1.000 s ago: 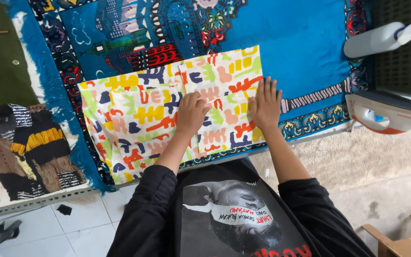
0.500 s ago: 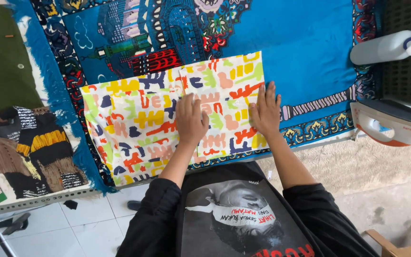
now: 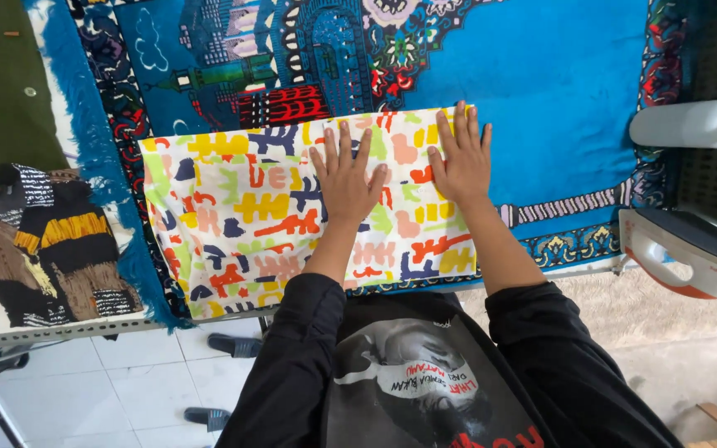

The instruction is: Ironing a piece of patterned fabric using a steam iron and a spray bottle on a pressing table.

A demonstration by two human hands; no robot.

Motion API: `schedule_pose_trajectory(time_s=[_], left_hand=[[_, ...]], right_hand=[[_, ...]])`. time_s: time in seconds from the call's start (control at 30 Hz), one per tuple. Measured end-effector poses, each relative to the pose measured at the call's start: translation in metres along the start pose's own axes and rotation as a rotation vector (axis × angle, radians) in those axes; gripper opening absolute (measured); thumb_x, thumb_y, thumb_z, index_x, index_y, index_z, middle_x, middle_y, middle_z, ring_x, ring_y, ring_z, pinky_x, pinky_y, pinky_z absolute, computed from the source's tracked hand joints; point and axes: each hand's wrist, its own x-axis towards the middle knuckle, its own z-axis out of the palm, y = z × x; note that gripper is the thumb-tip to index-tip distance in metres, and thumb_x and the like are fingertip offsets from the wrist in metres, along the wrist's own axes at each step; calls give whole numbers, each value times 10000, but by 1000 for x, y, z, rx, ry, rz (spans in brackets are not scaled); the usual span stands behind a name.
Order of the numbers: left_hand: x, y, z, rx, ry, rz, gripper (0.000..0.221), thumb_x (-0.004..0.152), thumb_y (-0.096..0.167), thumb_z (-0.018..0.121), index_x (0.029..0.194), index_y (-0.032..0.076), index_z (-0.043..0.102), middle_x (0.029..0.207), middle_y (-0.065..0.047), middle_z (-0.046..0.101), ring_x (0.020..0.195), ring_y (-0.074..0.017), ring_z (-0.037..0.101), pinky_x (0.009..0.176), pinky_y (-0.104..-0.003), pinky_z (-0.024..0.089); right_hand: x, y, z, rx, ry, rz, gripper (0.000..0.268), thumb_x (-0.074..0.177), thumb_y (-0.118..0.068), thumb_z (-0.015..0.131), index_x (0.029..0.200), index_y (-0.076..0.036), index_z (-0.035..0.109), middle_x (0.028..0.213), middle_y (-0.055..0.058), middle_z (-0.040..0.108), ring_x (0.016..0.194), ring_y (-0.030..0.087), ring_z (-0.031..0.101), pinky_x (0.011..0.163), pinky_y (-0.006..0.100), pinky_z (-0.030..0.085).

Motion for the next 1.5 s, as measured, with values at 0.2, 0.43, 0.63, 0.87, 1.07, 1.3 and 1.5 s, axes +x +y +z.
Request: schedule_pose_trajectory(time_s=[0.2,0.43,0.63,0.87,1.07,1.3,1.5], left_hand=[[2,-1,4,44,-48,11,687,1038,619,430,1594,216,408,1672,-208,248,1564,-416,119,1209,-649,-32],[-35,-29,27,50,179,264,530,1033,604,462,1327,192,619,1180,-56,576,1113,-262,556,999,-494,401],[-38,-56,-1,-11,-80,211,408,982,475,649,1223,147,659,998,-46,584,978,-243,590,852,-414,436],[-24,-65,-10,-100,-227,194,196,949,367,708,1019,187,681,901,-18,612,902,-236,630,816,-389,475],[-70,-13,-20,-86,166,429,349,1011,147,574,1355,86,579,1365,-179,536,1306,-348,497,1070,-480,373],[-123,5,-3,118,-72,431,709,1021,527,449,1588,108,377,1654,-287,242,1555,-468,143,1193,-706,32],[-117,-7,-9,199,-113,247,918,973,722,416,1586,41,361,1667,-253,252,1582,-378,122,1184,-695,-68]], right_hand=[[2,-1,-5,40,17,-4,596,1097,-472,273,1666,-298,241,1742,73,63,1589,285,-43,1241,541,-64],[-79,8,7,121,252,-18,587,1115,-395,422,1662,-211,315,1721,172,39,1570,371,-28,1240,574,-12],[-190,-20,69,-69,259,-479,646,971,-527,467,1580,-312,437,1654,96,383,1535,352,310,1225,607,173],[-203,-14,74,-69,203,-441,584,997,-592,371,1551,-419,437,1711,8,285,1586,254,207,1271,527,85],[-196,-17,63,17,311,-362,608,997,-566,447,1554,-324,475,1678,77,339,1561,289,253,1262,515,106],[-180,2,71,-30,242,10,668,1073,-538,338,1664,-231,282,1729,110,149,1581,301,54,1224,577,-27],[-182,0,64,13,161,51,666,1071,-566,307,1666,-277,233,1742,56,99,1592,262,17,1235,558,-51]])
